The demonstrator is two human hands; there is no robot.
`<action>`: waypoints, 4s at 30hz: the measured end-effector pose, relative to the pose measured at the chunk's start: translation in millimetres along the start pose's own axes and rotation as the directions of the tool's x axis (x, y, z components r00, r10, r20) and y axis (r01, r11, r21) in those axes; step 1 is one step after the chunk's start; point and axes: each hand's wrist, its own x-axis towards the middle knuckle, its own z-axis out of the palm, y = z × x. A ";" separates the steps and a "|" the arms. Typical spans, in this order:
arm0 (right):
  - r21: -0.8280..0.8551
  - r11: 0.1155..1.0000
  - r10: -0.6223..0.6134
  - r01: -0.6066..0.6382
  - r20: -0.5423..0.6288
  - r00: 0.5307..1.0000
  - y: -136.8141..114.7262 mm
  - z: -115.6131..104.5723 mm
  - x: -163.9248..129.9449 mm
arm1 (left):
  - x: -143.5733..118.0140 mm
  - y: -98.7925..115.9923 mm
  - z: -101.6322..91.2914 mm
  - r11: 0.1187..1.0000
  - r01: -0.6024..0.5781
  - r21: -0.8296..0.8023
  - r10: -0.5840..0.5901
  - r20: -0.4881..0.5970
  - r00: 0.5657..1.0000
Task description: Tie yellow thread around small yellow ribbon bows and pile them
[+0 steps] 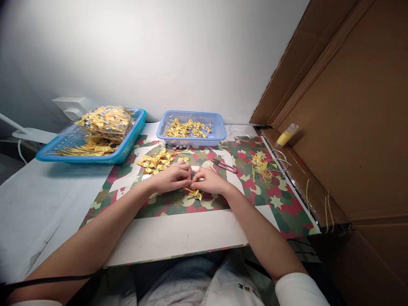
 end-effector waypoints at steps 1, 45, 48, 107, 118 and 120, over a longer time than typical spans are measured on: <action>0.004 1.000 0.001 -0.001 0.002 1.000 0.1 0.0 0.0 | 0.3 0.0 0.1 1.000 0.006 -0.015 -0.006 0.004 1.000; -0.032 0.999 -0.002 0.004 0.084 0.996 -11.3 -8.7 -8.7 | 2.3 -2.0 2.6 0.999 -0.012 -0.047 0.010 -0.045 0.999; -0.057 0.998 0.000 0.004 0.086 0.996 -10.3 -8.1 -8.8 | 2.4 -1.5 2.9 0.999 -0.006 -0.039 0.004 -0.048 0.999; -0.058 0.998 -0.006 0.015 0.148 0.989 -13.1 -11.9 -13.5 | 2.0 12.4 3.1 0.996 0.043 -0.083 -0.036 0.080 0.996; 0.005 1.000 0.001 -0.002 0.196 0.981 -9.0 -11.3 -12.6 | 4.1 15.0 3.6 0.998 0.046 -0.034 -0.044 0.069 0.997; -0.007 1.000 0.001 0.000 0.192 0.981 -9.1 -11.7 -13.2 | 4.3 14.7 3.8 0.999 0.041 -0.035 -0.039 0.068 0.997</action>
